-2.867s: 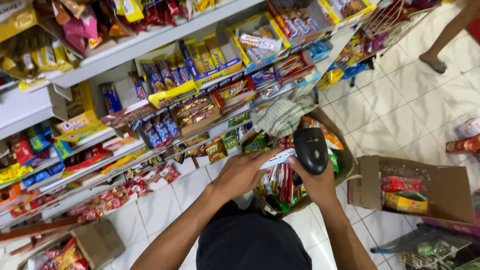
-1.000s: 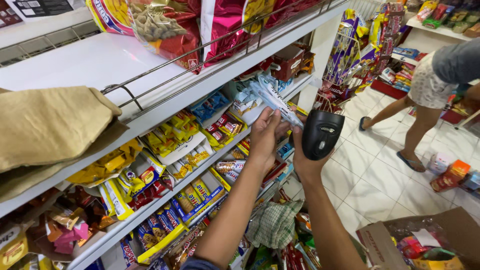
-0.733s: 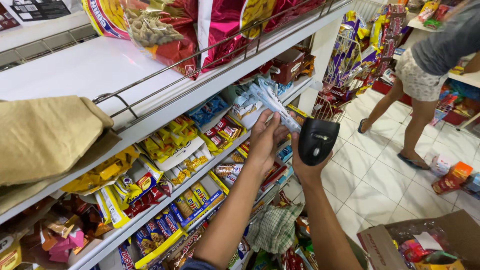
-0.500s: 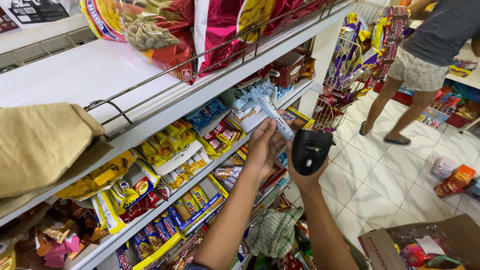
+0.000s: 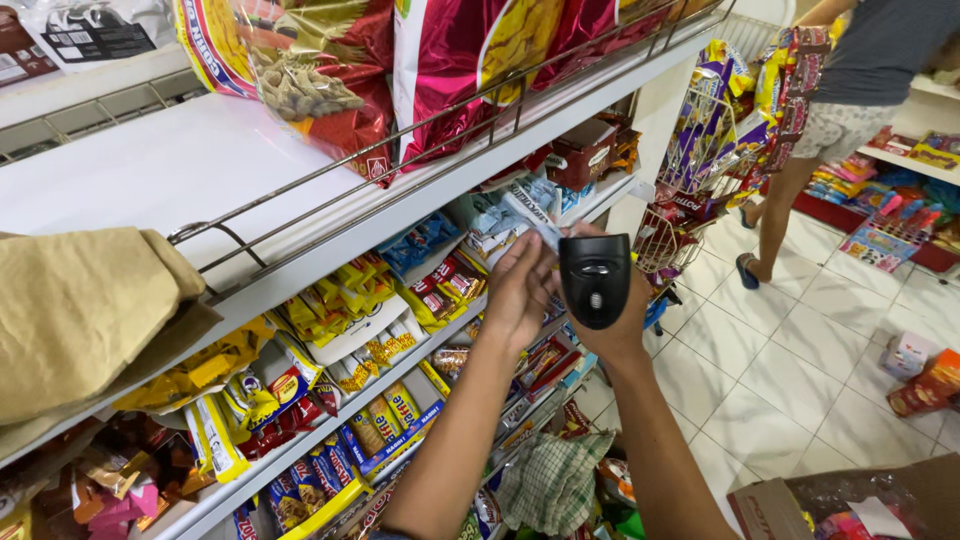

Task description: The person uses a handheld scanner to scan barcodes on various snack packages, including chocolate bars and packets from a cardboard box, while standing in a store aisle.

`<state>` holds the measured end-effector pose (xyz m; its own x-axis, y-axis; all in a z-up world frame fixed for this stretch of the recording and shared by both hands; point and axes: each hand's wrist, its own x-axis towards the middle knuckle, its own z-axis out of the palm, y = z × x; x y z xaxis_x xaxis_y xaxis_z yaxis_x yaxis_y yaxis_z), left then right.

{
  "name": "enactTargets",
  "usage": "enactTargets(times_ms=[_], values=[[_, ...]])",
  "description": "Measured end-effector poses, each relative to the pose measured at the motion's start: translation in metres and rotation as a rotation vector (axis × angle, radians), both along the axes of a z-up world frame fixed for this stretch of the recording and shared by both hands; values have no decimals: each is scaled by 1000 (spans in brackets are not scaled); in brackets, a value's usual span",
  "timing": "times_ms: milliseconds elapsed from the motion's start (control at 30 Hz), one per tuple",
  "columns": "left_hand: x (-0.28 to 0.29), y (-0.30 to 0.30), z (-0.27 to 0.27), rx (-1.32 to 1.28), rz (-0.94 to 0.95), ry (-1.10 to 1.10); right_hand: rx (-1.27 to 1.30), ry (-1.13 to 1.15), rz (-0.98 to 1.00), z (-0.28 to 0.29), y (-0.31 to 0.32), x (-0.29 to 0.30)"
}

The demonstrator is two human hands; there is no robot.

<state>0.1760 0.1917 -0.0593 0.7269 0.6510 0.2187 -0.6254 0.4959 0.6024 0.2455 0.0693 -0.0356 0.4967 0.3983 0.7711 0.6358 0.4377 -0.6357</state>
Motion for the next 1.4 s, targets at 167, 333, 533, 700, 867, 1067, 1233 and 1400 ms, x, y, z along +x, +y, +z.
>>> enactTargets(times_ms=[167,333,533,700,867,1067,1233,1400], values=[[-8,2,19,-19,56,65,440,476,338,-27,19,2],[-10,9,15,6,80,78,424,703,891,-22,26,18],[-11,14,20,41,85,114,271,733,849,-6,42,30],[-18,7,24,137,111,60,301,850,894,-20,57,42],[-29,-7,26,224,234,142,171,799,903,3,55,33],[-36,-39,0,373,244,206,231,949,895,-50,18,24],[-48,-84,-61,402,143,285,89,982,701,-101,-47,3],[-84,-150,-159,406,117,513,-87,1063,475,-152,-134,-17]])
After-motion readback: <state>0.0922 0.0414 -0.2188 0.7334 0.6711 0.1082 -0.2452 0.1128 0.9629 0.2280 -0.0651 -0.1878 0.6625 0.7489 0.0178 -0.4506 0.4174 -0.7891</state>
